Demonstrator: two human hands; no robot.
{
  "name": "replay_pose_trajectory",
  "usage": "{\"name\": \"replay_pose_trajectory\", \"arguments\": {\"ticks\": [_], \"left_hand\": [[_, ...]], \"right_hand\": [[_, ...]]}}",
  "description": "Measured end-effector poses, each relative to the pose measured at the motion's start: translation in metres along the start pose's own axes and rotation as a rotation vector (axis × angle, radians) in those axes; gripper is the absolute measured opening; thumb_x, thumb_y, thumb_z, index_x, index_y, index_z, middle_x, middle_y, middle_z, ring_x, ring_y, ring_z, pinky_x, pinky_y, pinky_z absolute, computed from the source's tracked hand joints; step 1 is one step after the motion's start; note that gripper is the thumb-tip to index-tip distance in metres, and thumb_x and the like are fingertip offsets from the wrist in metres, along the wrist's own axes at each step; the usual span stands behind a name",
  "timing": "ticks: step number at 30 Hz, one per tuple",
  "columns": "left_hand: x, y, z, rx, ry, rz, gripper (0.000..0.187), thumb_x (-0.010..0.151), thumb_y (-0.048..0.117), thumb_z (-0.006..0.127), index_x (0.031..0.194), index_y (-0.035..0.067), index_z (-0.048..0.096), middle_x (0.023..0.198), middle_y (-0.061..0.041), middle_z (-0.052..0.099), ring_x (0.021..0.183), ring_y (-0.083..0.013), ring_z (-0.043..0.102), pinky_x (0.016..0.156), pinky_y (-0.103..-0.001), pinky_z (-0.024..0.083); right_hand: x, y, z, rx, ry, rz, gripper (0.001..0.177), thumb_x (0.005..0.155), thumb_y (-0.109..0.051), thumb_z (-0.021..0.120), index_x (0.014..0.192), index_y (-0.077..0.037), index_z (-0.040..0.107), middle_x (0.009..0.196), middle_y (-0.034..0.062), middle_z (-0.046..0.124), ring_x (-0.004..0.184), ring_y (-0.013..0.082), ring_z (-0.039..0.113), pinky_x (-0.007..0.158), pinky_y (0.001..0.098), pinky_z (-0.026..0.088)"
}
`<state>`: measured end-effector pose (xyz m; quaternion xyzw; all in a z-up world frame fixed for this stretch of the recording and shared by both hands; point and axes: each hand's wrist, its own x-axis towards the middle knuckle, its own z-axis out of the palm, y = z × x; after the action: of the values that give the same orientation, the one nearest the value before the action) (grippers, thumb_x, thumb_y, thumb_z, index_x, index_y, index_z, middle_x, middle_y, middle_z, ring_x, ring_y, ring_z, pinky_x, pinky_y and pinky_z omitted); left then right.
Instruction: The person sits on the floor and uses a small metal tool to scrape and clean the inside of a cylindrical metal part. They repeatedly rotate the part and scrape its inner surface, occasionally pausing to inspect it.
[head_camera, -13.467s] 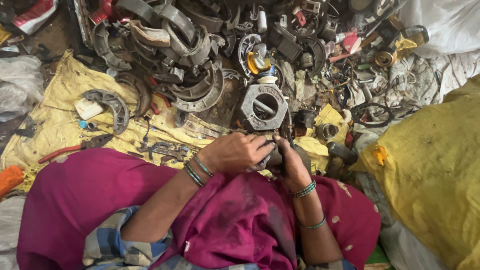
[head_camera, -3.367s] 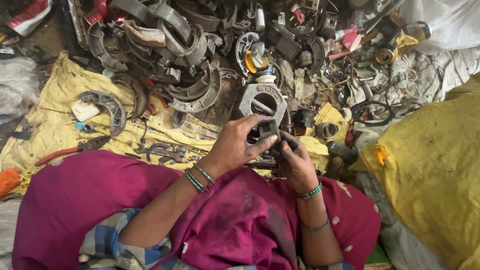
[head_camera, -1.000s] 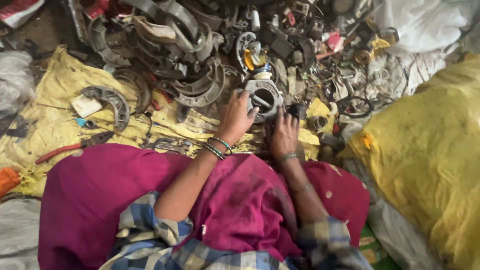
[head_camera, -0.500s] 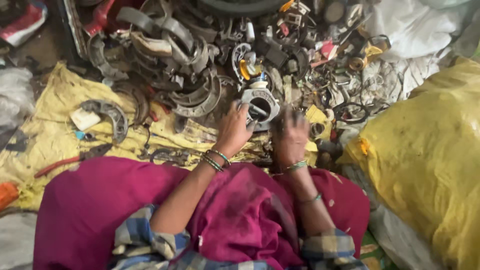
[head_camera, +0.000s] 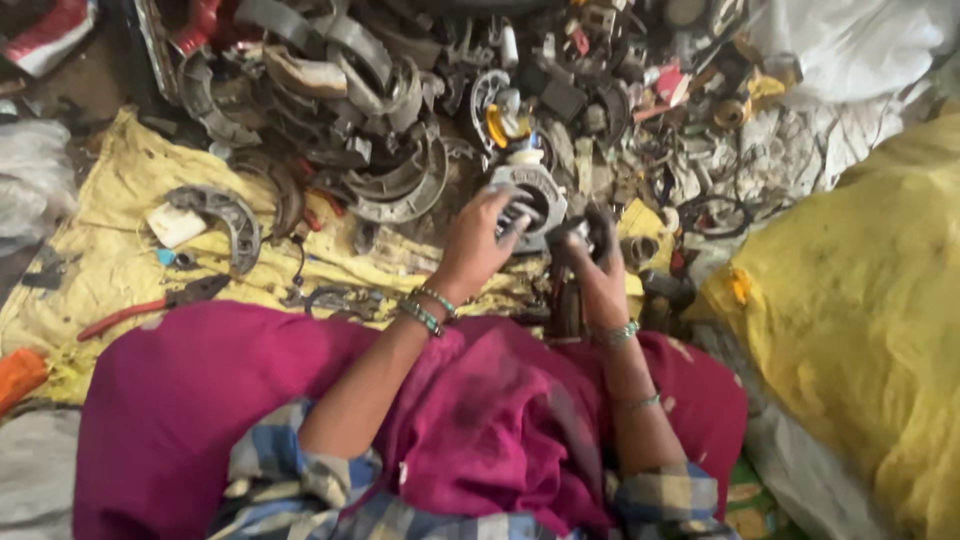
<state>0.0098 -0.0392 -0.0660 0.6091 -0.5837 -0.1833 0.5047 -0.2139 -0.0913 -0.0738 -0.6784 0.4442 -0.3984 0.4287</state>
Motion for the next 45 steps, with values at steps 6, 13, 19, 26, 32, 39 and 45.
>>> {"name": "replay_pose_trajectory", "arguments": {"ticks": [6,13,19,26,32,39,45], "left_hand": [[0.009,0.032,-0.012,-0.075,-0.412,0.080,0.061,0.086,0.038,0.081,0.140,0.018,0.059,0.149,-0.013,0.053,0.114,-0.0317,0.069,0.098,-0.041,0.054],[0.009,0.051,-0.031,-0.049,-0.461,0.225,0.071,0.081,0.028,0.080,0.147,0.018,0.055,0.144,-0.019,0.057,0.118,-0.0400,0.065,0.097,-0.044,0.056],[0.009,0.050,-0.032,-0.069,-0.501,0.229,0.063,0.088,0.039,0.078,0.143,0.014,0.058,0.130,-0.019,0.064,0.112,-0.0402,0.067,0.094,-0.046,0.056],[0.008,0.051,-0.035,-0.094,-0.480,0.250,0.058,0.088,0.042,0.078,0.136,0.012,0.065,0.124,-0.020,0.067,0.108,-0.0397,0.069,0.092,-0.045,0.057],[0.009,0.054,-0.037,-0.028,-0.537,0.205,0.054,0.089,0.040,0.077,0.136,0.015,0.066,0.126,-0.020,0.066,0.107,-0.0385,0.070,0.092,-0.044,0.058],[0.010,0.053,-0.039,0.024,-0.549,0.310,0.071,0.076,0.026,0.085,0.141,0.012,0.059,0.135,-0.022,0.061,0.108,-0.0416,0.069,0.093,-0.045,0.057],[0.011,0.045,-0.037,-0.071,-0.469,0.238,0.072,0.079,0.038,0.086,0.137,0.004,0.059,0.129,-0.022,0.065,0.113,-0.0401,0.069,0.098,-0.044,0.056]], "right_hand": [[0.002,0.004,0.012,1.076,-0.144,0.640,0.054,0.111,-0.057,0.047,0.133,-0.009,0.059,0.113,0.0073,0.069,0.095,0.0203,0.065,0.075,0.0340,0.055],[0.000,-0.014,0.007,0.832,-0.133,0.819,0.058,0.099,-0.065,0.045,0.129,-0.017,0.059,0.101,0.0004,0.070,0.082,0.0144,0.065,0.059,0.0285,0.049],[-0.007,-0.007,-0.001,0.818,-0.197,0.830,0.056,0.100,-0.067,0.046,0.123,-0.017,0.062,0.089,0.0012,0.069,0.063,0.0126,0.061,0.042,0.0237,0.041],[-0.005,-0.018,0.002,0.829,-0.185,0.889,0.048,0.101,-0.059,0.047,0.118,-0.016,0.062,0.084,0.0035,0.070,0.059,0.0139,0.063,0.038,0.0234,0.038],[-0.002,-0.033,0.004,0.911,-0.293,0.887,0.048,0.104,-0.058,0.048,0.112,-0.013,0.062,0.075,0.0043,0.067,0.046,0.0138,0.057,0.032,0.0227,0.035],[-0.002,-0.039,0.006,0.820,-0.246,0.945,0.058,0.099,-0.066,0.044,0.116,-0.015,0.063,0.080,0.0043,0.070,0.051,0.0159,0.063,0.035,0.0240,0.041],[-0.002,-0.030,0.003,0.843,-0.242,0.854,0.066,0.097,-0.070,0.041,0.119,-0.011,0.063,0.094,0.0030,0.069,0.077,0.0152,0.068,0.061,0.0299,0.057]]}}
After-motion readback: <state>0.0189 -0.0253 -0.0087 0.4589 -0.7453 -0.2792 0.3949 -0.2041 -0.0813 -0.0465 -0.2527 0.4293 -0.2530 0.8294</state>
